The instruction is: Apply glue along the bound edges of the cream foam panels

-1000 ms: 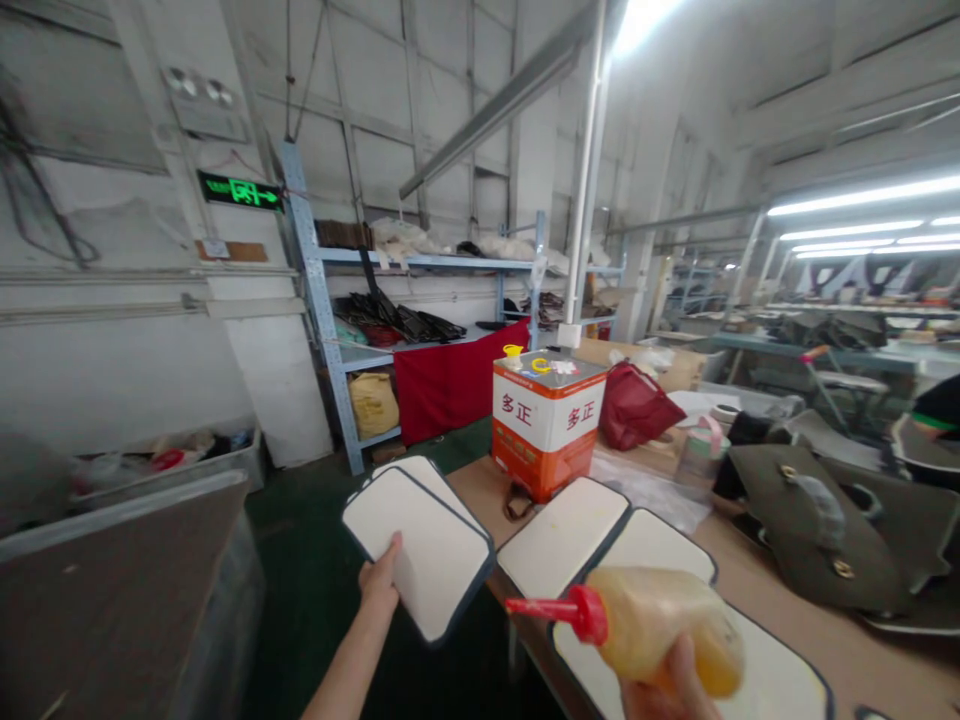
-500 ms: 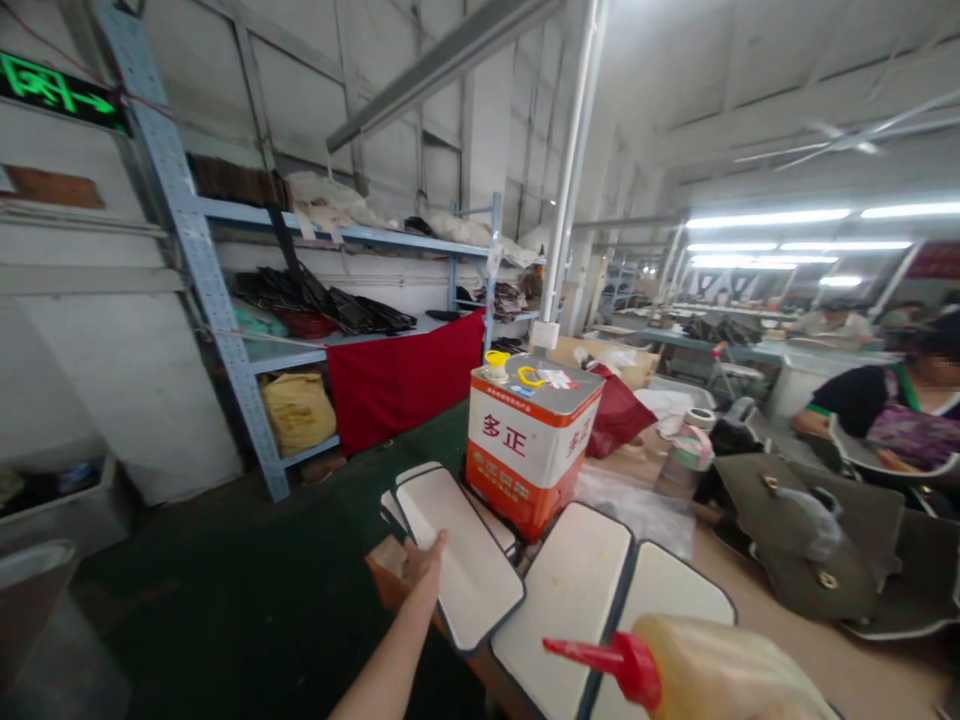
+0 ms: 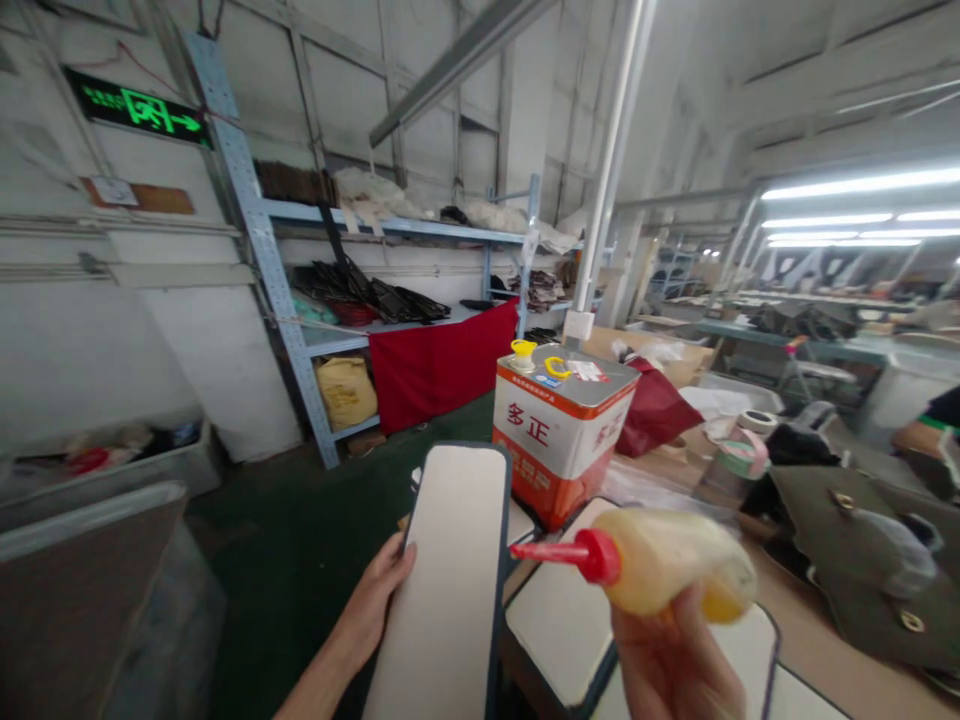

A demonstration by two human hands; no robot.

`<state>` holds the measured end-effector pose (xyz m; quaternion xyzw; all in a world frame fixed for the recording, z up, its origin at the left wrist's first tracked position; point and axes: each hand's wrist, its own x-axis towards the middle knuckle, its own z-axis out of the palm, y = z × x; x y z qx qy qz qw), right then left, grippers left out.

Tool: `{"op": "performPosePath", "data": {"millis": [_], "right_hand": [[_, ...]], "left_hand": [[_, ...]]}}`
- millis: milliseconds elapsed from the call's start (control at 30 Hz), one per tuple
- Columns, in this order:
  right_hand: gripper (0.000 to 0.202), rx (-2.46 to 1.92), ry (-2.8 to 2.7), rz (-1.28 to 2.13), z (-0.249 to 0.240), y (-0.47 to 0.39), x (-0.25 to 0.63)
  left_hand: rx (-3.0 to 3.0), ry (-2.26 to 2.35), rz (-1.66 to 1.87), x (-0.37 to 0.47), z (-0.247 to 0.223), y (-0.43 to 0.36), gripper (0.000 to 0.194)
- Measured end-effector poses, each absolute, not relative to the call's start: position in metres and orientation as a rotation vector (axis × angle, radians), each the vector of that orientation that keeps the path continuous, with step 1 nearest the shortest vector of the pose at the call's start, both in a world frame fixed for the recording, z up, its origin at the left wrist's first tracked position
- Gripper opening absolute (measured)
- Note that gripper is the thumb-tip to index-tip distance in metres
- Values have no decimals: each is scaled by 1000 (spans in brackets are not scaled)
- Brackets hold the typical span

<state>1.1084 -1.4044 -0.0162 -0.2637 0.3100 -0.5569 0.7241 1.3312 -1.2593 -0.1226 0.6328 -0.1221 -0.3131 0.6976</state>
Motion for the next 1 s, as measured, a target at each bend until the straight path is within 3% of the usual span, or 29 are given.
{"op": "performPosePath", "data": {"millis": [100, 267, 500, 733, 900, 1000], "right_hand": [[53, -529, 588, -1131, 6, -1388, 1130], [49, -493, 515, -811, -5, -1356, 1138], [42, -514, 372, -591, -20, -1326, 1125], [41, -483, 250, -520, -12, -1280, 1142], [38, -516, 176, -476, 3, -1245, 1149], [39, -576, 89, -503, 20, -1233, 1156]], "left_hand": [[1179, -244, -957, 1274, -121, -1210, 55], [1228, -42, -879, 1211, -120, -1160, 64], [1256, -202, -931, 1197, -65, -1099, 58], [1203, -28, -379, 1169, -39, -1083, 39], [1509, -55, 95, 1175, -23, -1032, 51], [1773, -170, 187, 1186, -5, -963, 54]]}}
